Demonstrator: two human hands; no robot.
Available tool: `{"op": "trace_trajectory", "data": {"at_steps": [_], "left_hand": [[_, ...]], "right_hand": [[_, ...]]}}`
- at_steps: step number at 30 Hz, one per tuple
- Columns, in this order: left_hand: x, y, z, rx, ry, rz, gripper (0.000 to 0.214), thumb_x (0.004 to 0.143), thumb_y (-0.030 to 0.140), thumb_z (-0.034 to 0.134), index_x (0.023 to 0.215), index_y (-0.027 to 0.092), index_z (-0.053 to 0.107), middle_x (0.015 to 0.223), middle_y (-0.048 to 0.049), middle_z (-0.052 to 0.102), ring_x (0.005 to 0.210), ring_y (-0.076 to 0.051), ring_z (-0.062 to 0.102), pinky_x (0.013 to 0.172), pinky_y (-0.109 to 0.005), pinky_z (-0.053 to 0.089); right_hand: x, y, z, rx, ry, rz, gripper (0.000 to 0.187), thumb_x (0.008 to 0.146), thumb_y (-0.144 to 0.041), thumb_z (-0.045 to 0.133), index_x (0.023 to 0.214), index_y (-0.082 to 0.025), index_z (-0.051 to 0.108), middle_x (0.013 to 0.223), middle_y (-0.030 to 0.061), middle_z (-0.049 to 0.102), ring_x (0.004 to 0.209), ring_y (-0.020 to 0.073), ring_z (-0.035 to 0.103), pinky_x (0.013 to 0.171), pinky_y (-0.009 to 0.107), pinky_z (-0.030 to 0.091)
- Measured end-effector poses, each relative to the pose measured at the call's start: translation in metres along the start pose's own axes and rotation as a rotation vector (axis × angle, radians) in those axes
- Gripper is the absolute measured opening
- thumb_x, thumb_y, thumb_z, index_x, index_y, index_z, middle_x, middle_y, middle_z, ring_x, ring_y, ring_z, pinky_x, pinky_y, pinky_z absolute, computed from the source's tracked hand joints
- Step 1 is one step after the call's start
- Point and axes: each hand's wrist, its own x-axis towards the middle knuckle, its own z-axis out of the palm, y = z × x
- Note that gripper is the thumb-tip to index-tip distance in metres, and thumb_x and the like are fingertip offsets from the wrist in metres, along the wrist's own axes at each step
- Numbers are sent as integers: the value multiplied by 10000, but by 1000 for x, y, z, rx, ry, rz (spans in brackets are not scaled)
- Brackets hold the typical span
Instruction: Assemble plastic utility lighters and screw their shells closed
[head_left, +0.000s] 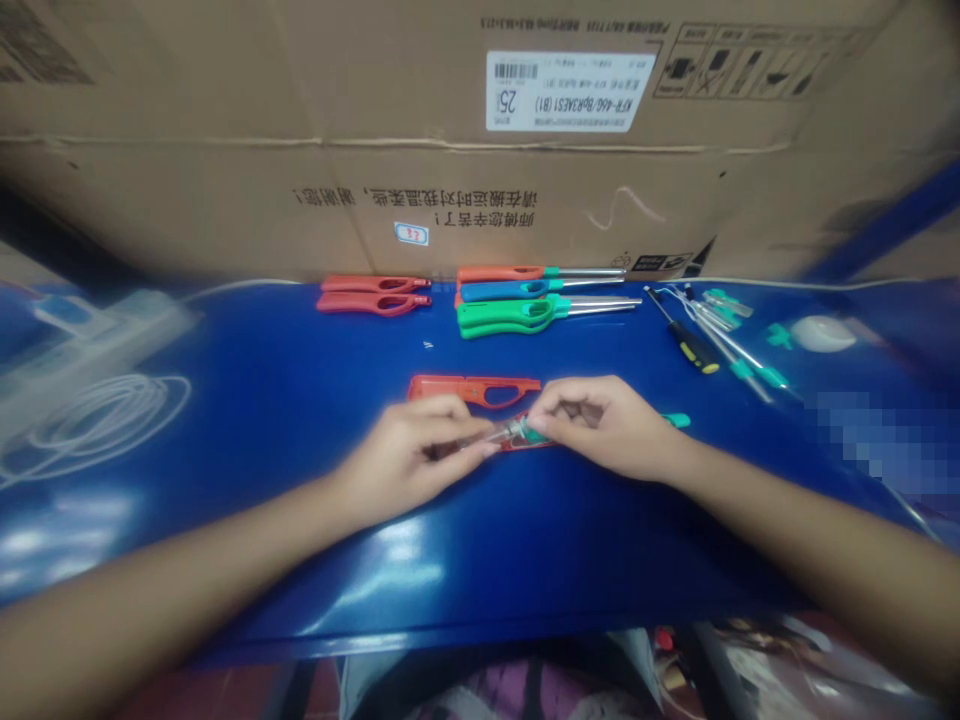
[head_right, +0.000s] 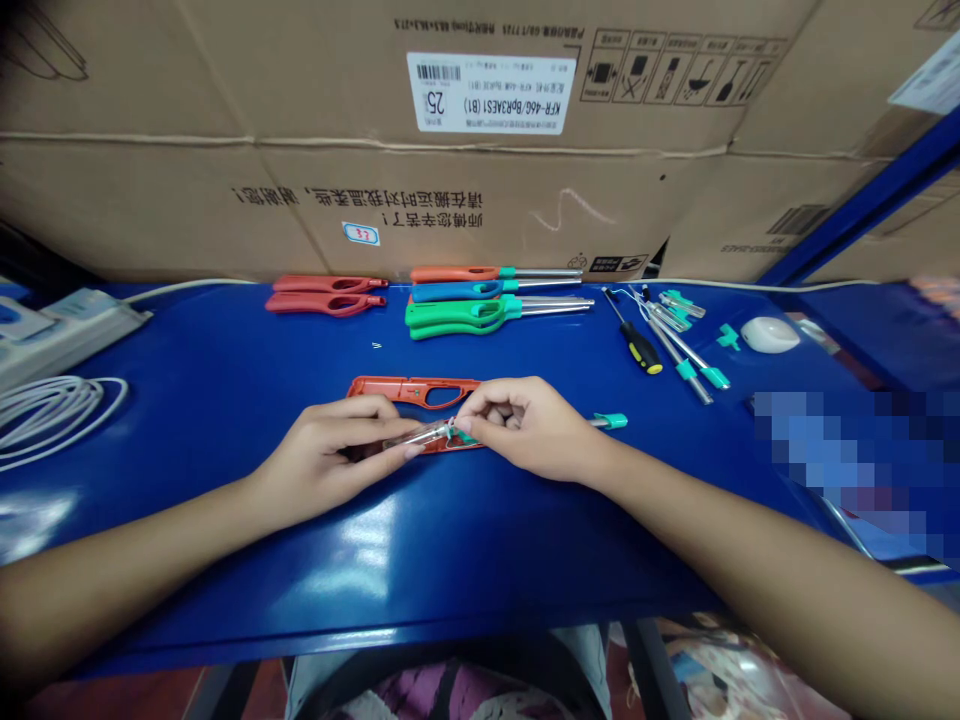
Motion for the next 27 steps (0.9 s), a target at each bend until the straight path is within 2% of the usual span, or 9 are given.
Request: {"op": "trace_trajectory", "data": {"at_steps": [8,14,18,27], "left_hand": [[0,-2,-1,-14,-13,3,253,935,213,670,1168,161,753,824,-28,647,720,-102,618,654,-213,487],[1,0,-2,-14,-18,18,269,939,209,665,1193,163,744,814,-26,637,715,-101,613,655,-214,487],[2,0,0,-17,-7,-2,256,937,223,670,1174,174,752,809,-26,652,704,-104,623,638,-214,490],[3,-3,1,-9,23,-36,230,916,227,699,1133,190,767,867,-34,722,727,-109,656,656,-213,504]], "right_hand": [[0,-3,2,30,-3,-22,216,820,-380,695,803,-165,702,755,33,675,651,128,566,592,254,447],[1,-2,4,-26,1,-29,237,831,-393,667,800,-161,704,672,15,626,574,109,486,522,245,378],[1,-1,5,10,4,7,253,823,-413,679,807,-161,694,693,15,630,589,109,500,545,250,390],[5,-7,1,213,40,63,371,671,-500,835,754,-167,693,655,-12,629,593,100,529,572,247,426]]}}
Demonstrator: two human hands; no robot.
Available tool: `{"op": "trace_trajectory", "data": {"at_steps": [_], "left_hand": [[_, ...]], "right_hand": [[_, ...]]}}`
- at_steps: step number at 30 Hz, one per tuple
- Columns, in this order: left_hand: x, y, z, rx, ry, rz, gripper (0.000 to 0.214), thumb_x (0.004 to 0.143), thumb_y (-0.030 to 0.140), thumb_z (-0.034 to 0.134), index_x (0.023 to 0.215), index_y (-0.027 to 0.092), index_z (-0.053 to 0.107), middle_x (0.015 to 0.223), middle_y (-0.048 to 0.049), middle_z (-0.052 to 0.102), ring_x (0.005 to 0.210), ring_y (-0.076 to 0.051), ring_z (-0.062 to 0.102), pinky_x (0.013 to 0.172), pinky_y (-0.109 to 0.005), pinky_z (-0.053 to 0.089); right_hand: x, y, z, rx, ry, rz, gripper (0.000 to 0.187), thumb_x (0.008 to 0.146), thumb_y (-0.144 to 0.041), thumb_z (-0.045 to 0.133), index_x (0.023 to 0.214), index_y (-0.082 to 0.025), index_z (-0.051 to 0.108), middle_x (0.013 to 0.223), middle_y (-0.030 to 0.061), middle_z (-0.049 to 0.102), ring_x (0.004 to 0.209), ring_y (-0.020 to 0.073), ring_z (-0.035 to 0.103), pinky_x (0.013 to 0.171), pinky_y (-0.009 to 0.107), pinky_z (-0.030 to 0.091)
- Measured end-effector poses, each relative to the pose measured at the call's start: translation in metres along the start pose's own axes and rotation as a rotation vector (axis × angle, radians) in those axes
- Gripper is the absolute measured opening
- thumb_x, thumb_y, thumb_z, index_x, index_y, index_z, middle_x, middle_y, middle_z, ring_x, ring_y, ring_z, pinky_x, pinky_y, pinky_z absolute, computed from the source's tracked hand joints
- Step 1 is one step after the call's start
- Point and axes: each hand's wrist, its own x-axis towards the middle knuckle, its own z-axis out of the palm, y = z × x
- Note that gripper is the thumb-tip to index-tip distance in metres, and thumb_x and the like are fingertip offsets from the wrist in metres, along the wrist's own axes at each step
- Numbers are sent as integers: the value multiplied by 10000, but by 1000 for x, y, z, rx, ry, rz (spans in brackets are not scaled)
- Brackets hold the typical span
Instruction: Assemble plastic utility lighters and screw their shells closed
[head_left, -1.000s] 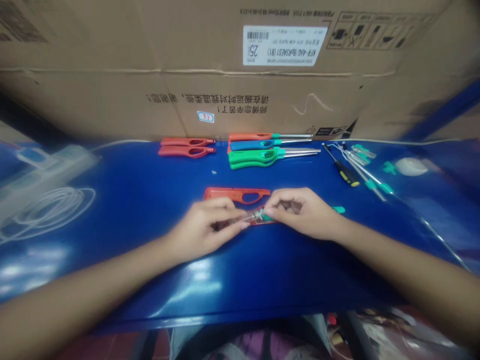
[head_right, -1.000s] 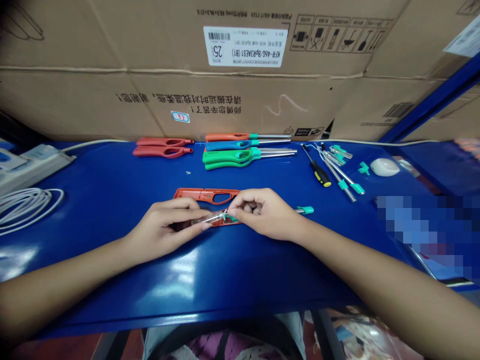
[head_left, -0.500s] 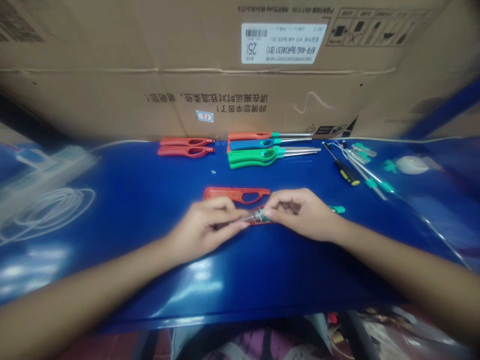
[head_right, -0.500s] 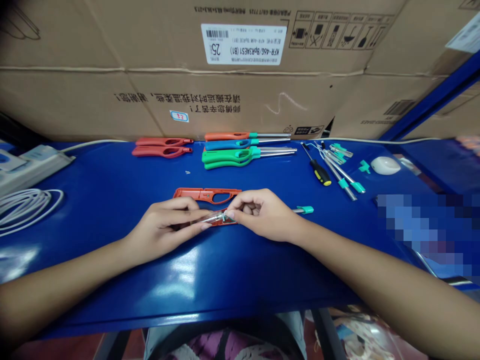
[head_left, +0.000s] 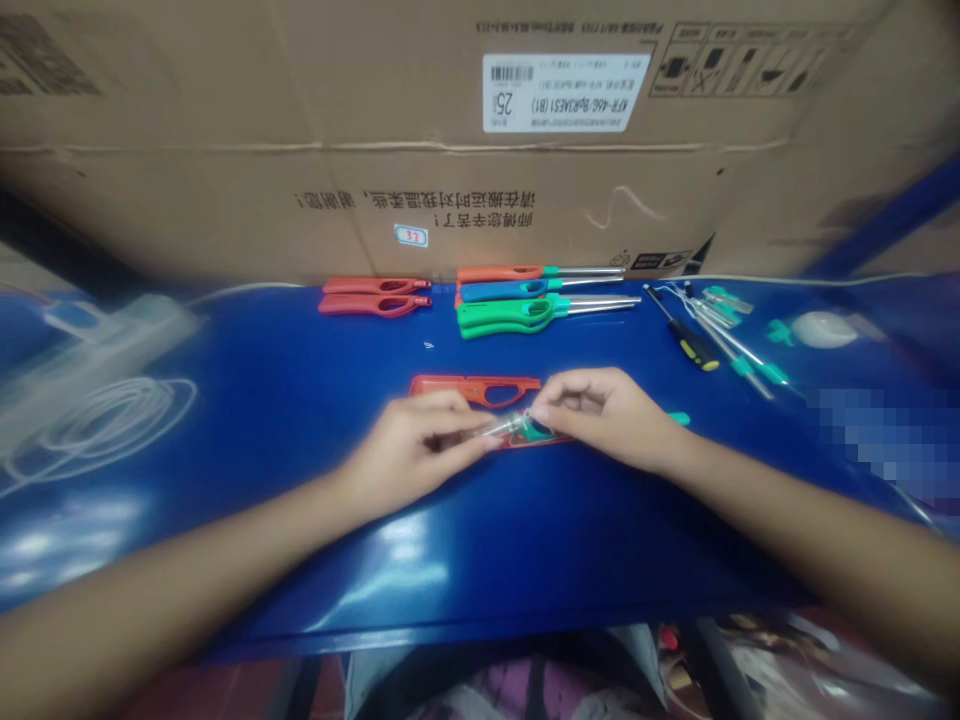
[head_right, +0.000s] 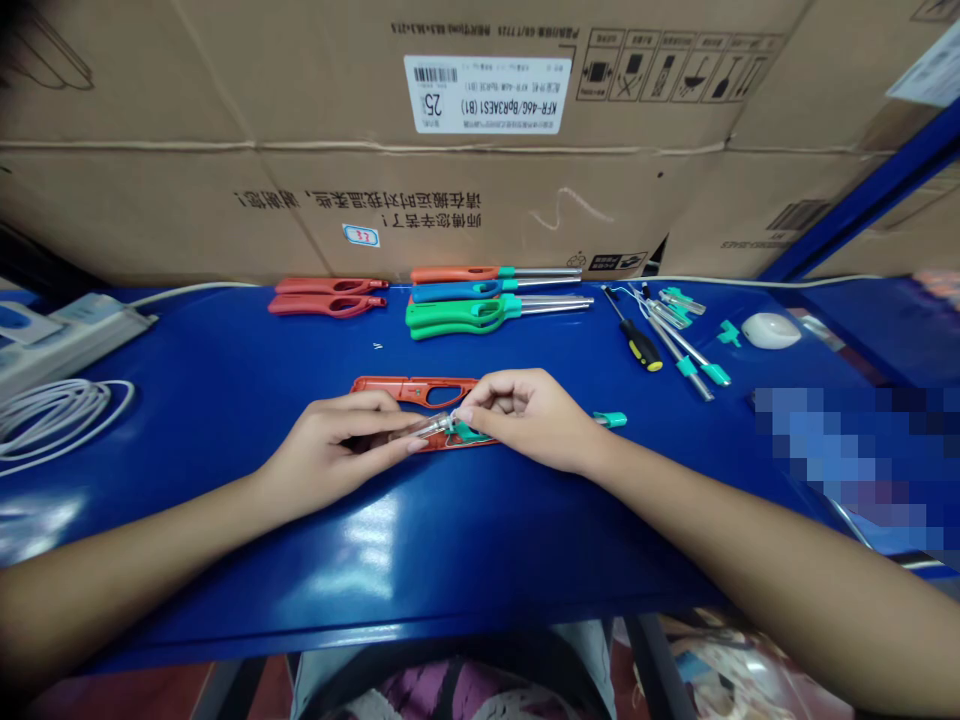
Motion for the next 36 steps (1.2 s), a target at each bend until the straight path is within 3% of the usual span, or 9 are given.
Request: {"op": "trace_trajectory", "data": {"at_steps": [14,26,36], "left_hand": [[1,0,3,-29,3,-17,223,919,221,699,1128,211,773,828,-15,701,719,-101,640,657,-211,489],[0,1,2,-28,-34,-42,224,939,235,670,1140,216,768,882,-35,720,764,-121,661,680,-225,505],[4,2,3,-11,30,-31,205,903,235,711,1089,184,781,825,-33,720,684,-107,643,620,-210,494]], "right_hand": [[0,1,3,36,30,43,400,630,-515,857,732,-161,701,651,-12,644,595,95,555,576,241,457],[-1,5,3,-105,17,18,370,719,-504,803,786,-156,694,646,-5,611,579,101,513,543,240,410],[0,-2,3,-101,-56,-12,342,838,-497,692,745,-177,615,638,-28,594,546,82,501,561,232,430]]}}
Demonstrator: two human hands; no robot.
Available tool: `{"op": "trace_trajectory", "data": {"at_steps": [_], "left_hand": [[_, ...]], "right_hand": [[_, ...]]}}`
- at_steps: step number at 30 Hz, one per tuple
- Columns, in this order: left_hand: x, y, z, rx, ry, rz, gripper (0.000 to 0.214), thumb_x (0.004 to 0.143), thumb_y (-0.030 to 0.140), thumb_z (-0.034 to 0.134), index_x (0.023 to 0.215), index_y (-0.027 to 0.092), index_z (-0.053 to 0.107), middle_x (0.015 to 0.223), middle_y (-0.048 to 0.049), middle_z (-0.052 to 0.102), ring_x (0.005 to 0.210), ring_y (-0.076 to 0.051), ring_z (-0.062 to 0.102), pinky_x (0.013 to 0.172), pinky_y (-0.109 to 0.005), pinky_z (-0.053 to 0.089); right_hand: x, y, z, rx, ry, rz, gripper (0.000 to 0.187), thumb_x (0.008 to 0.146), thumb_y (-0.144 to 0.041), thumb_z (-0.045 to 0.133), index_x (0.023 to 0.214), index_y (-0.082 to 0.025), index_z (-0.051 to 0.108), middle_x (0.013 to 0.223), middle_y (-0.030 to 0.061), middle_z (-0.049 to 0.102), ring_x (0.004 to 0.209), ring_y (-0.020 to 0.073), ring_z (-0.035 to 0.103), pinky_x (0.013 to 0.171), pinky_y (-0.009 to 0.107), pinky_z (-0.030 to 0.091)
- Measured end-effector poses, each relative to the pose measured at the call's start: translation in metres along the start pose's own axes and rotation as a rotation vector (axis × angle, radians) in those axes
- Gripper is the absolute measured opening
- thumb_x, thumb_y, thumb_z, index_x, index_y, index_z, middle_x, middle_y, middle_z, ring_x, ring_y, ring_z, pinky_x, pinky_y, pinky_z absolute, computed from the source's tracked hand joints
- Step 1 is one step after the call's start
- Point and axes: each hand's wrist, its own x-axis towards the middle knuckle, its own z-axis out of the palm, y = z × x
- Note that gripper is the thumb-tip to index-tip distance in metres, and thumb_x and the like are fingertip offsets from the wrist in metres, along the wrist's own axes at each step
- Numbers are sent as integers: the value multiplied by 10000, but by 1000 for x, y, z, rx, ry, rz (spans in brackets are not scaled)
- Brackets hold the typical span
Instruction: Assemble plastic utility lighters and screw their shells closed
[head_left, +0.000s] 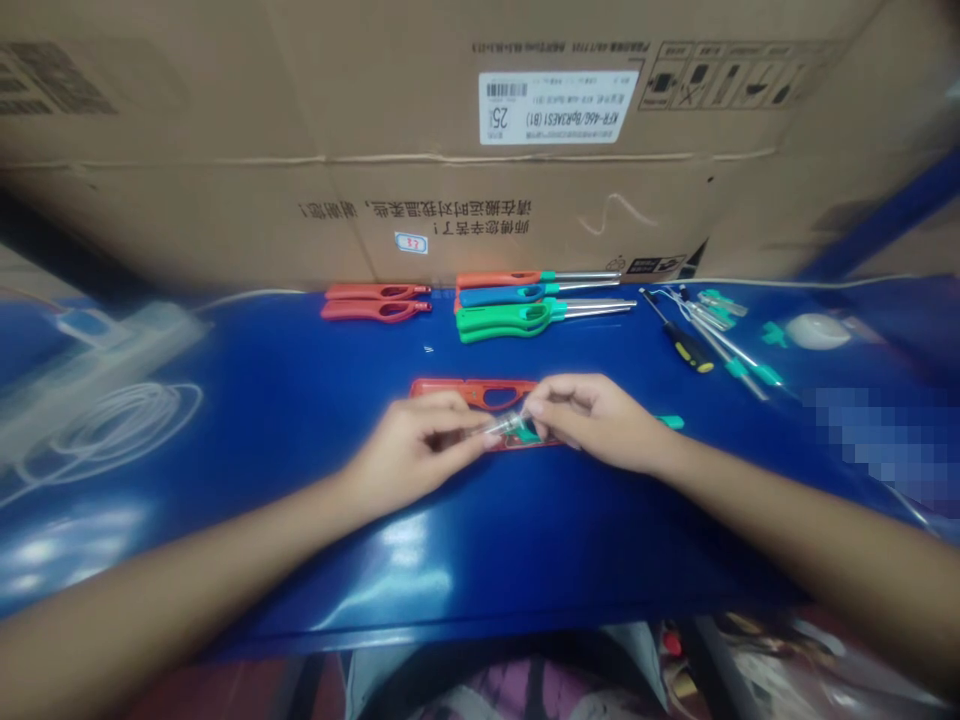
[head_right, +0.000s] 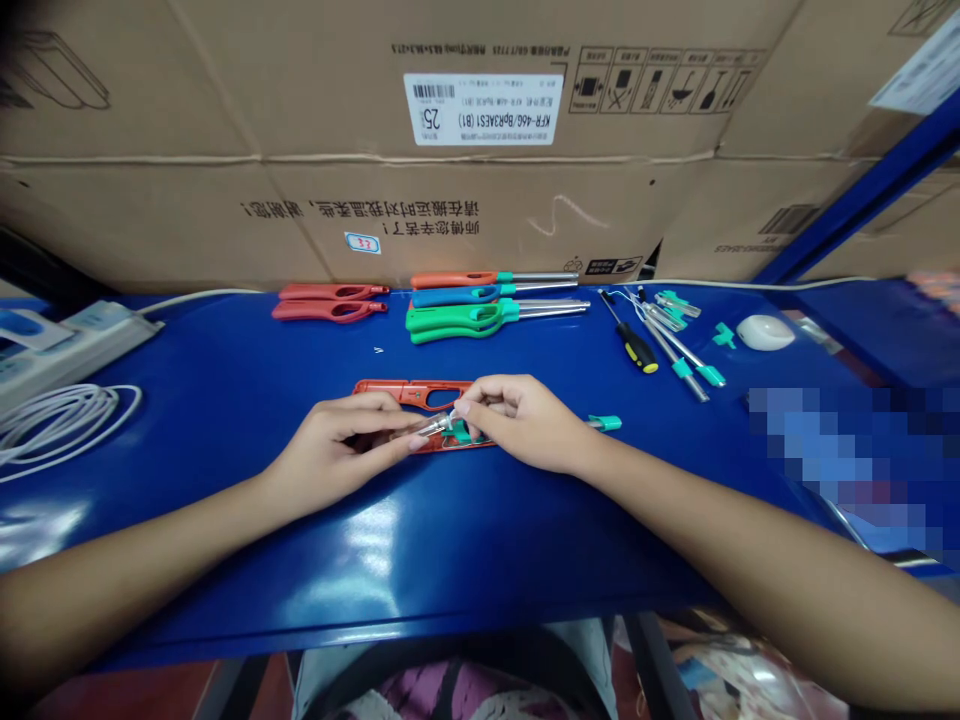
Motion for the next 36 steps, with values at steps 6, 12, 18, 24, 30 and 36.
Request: {"op": "trace_trajectory", "data": {"at_steps": [6,12,18,24,30,36], "left_hand": [[-1,1,-1,13,-8,-4,208,902,252,709,1084,181,784,820,-44,729,675,-115,650,612,-217,500],[0,2,-1,13,-3,-5,204,900,253,709,1080,192,785,812,-40,728,660,-110,648,589,-206,493],[0,1,-1,21,17,-4,195,895,243,714,1062,175,788,783,-32,711,651,-104,637,586,-201,482],[-1,-1,0,14,-22,-12,209,918,240,688,1103,200,776,824,-31,714,688,-112,643,618,-213,491],[-1,0,-1,15,-63,9,210,945,259,659,1113,211,774,863,-40,721,735,-122,656,659,-227,505],[0,0,0,18,-22,-7,196,934,251,669,1081,184,781,826,-42,715,697,-117,642,635,-218,493]], "right_hand": [[1,2,0,9,21,9,354,763,-516,758,773,-177,654,698,0,642,654,119,580,635,253,481],[0,3,0,-18,27,-15,357,779,-521,744,780,-175,658,709,5,641,658,120,574,632,253,483],[0,6,-2,-41,38,-45,300,812,-468,712,780,-176,651,685,-3,621,619,112,550,586,243,458],[-2,10,2,-47,66,-58,280,808,-444,719,819,-167,679,707,6,632,628,115,544,588,247,447],[-4,10,5,-138,93,-72,279,840,-441,681,809,-165,682,675,8,607,600,116,513,549,245,421],[-2,11,5,-134,77,-96,288,874,-446,645,821,-164,661,681,2,594,583,109,499,544,241,408]]}}
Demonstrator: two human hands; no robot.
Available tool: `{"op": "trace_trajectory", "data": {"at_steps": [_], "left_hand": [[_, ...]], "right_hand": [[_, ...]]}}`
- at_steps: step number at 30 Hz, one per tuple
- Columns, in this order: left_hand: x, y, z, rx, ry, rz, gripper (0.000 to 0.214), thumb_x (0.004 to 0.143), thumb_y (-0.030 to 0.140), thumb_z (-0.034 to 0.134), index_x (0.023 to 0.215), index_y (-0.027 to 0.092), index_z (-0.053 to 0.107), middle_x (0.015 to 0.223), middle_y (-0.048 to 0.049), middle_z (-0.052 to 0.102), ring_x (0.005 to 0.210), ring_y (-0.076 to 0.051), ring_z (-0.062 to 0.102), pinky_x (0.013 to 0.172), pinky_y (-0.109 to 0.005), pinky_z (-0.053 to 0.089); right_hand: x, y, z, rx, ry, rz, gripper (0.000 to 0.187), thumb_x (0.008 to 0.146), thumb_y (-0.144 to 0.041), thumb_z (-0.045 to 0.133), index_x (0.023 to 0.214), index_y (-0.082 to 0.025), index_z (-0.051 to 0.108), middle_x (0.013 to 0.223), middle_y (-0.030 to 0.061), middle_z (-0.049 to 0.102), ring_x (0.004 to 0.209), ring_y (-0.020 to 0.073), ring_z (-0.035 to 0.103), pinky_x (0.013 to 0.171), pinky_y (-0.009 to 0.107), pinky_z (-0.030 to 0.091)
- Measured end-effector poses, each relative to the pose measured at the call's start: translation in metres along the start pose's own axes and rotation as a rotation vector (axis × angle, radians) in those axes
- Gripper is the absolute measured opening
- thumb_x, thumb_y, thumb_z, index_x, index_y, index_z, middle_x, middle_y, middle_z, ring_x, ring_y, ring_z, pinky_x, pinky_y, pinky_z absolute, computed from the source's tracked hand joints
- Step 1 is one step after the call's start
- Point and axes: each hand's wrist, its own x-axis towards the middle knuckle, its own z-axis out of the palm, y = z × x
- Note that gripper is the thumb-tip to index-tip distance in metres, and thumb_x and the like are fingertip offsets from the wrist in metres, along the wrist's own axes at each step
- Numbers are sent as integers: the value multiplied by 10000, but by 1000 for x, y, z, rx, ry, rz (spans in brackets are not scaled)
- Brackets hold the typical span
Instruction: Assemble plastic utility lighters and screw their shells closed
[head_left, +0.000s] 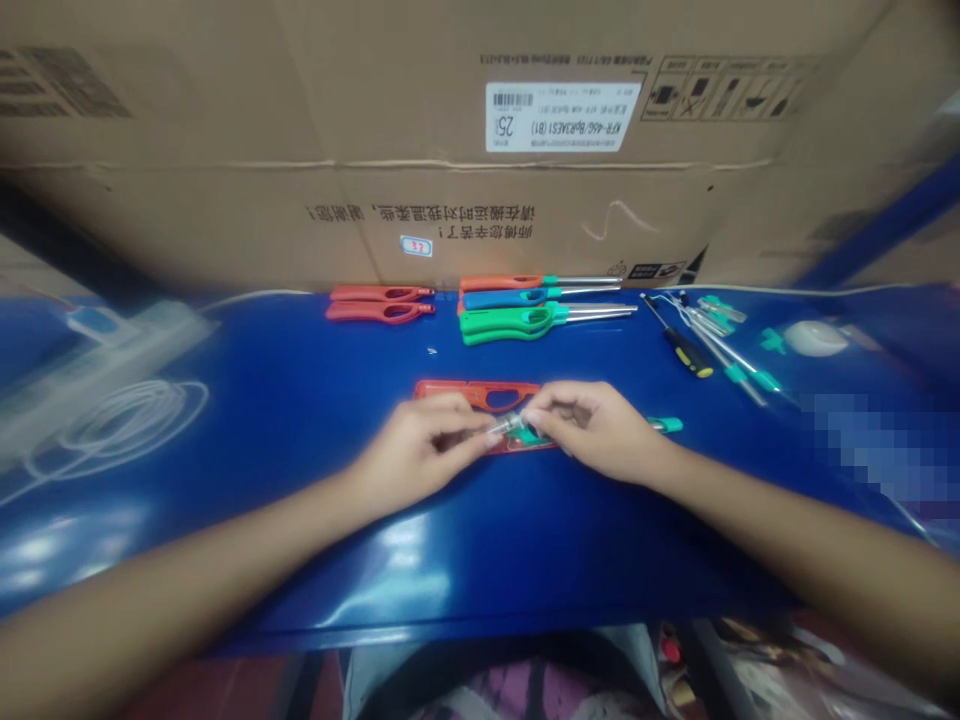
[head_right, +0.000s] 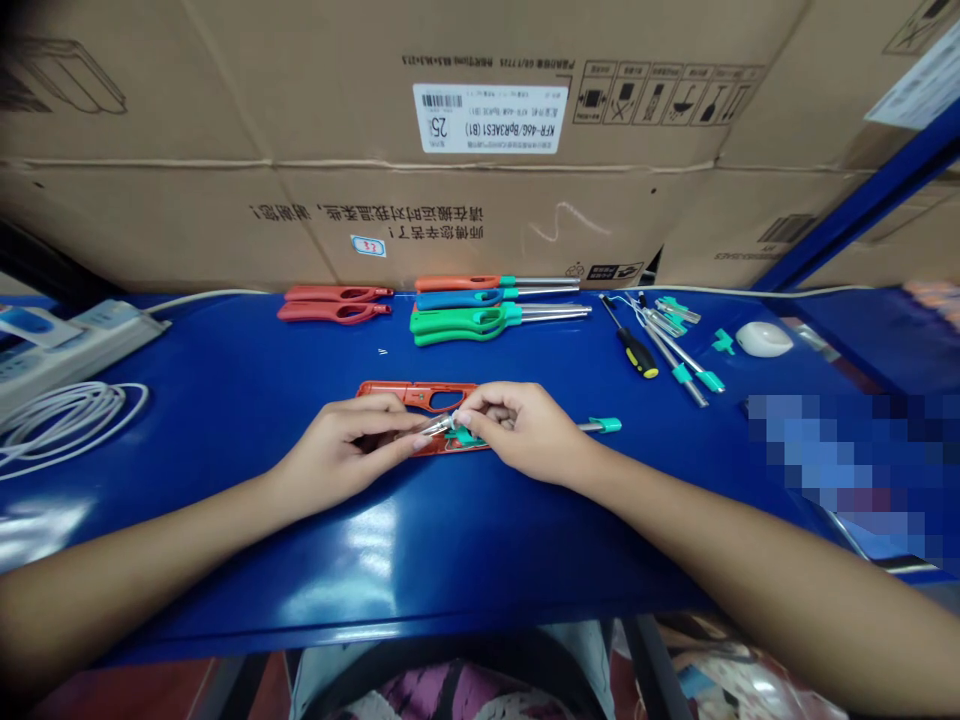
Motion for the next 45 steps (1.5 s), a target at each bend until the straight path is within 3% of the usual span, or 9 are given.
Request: {"op": "trace_trajectory", "data": {"at_steps": [3,9,15,25,37,42,45], "left_hand": [[1,1,-2,13,-12,-22,208,932,280,670,1082,182,776,874,-57,736,705,-129,654,637,-231,505],[-1,7,-19,127,-37,37,253,927,280,669,1160,187,707,842,-8,730,645,-99,616,624,-209,492],[-4,8,-33,283,-233,139,147,949,271,610,1056,216,696,991,-11,731,874,-151,675,778,-262,510],[-3,3,-28,357,-292,97,191,964,319,584,1102,240,689,1005,-10,697,860,-157,663,720,-262,503],[-3,-4,-27,261,-234,111,238,970,270,606,1187,222,692,1079,-38,693,937,-158,667,825,-277,524],[-1,-2,-27,198,-215,93,205,983,242,590,1111,199,744,970,-40,704,851,-140,672,813,-269,531],[1,-2,-28,186,-208,75,175,970,240,612,1032,176,762,906,-39,697,799,-136,665,777,-265,526]], "right_hand": [[-1,-1,-4,-78,-12,-52,279,932,-422,580,833,-170,648,683,0,579,556,107,486,523,244,389],[-9,-7,-18,-638,-14,-409,196,971,-309,550,993,-171,688,880,52,635,701,137,564,628,267,418],[-12,-8,-27,-983,-198,-464,207,997,-359,522,1002,-196,650,996,37,656,746,145,606,598,275,371],[-12,-9,-29,-1038,-256,-500,202,1019,-337,485,976,-193,619,980,26,634,738,137,591,603,269,367],[-11,-9,-30,-1033,-256,-485,194,1011,-330,499,1000,-189,631,996,41,652,774,160,615,611,284,416],[-10,-10,-27,-974,-210,-570,339,976,-334,558,1285,-209,619,1266,122,617,1073,251,609,820,377,522],[-10,-9,-26,-994,-268,-661,407,994,-337,534,1381,-223,589,1420,164,542,1230,296,549,966,483,492]]}}
